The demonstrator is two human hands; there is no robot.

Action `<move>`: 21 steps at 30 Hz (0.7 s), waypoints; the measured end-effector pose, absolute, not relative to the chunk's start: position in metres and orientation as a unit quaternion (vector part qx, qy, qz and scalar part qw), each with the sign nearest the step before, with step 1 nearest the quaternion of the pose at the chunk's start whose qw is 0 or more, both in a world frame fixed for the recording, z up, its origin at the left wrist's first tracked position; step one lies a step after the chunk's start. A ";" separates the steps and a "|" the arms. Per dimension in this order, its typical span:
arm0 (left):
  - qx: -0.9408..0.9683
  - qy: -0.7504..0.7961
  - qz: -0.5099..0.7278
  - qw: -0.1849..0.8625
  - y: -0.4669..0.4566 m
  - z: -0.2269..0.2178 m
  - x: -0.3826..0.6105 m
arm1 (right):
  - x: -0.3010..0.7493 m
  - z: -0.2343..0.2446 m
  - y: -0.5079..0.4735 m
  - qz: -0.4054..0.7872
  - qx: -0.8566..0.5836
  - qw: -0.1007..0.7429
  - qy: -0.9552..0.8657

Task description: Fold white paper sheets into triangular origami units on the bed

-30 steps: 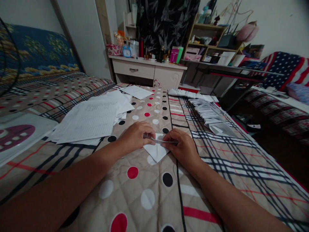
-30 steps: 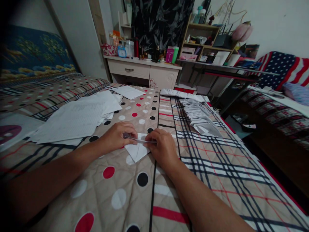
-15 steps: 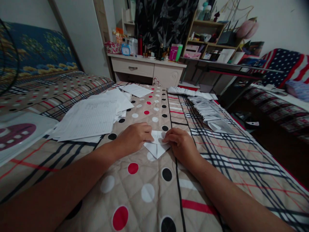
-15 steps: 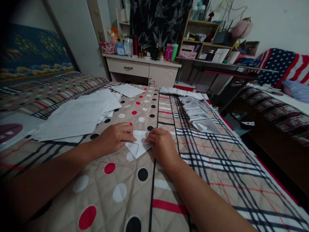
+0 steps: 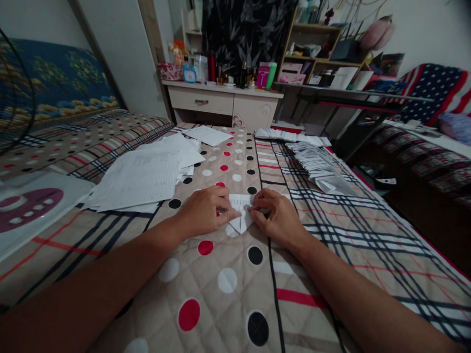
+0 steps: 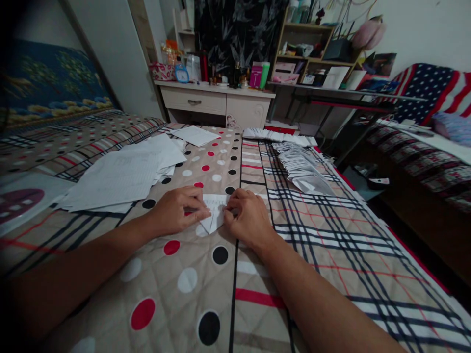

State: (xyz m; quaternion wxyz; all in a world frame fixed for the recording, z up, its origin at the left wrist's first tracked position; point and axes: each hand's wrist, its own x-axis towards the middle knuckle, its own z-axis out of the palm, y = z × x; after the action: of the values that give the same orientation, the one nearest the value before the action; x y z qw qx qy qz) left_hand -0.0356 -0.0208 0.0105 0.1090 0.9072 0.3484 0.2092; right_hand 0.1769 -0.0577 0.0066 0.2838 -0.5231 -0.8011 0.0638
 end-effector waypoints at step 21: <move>0.740 0.493 0.321 0.327 -0.006 0.003 -0.029 | 0.182 -0.003 -0.047 0.256 -0.583 0.431 -0.639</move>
State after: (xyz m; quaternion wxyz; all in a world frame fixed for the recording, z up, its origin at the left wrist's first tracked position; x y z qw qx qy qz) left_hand -0.0294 -0.0060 0.0029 0.3267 0.7402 0.4926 0.3206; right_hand 0.1820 -0.0468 -0.0025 0.4310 -0.5833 -0.6390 0.2561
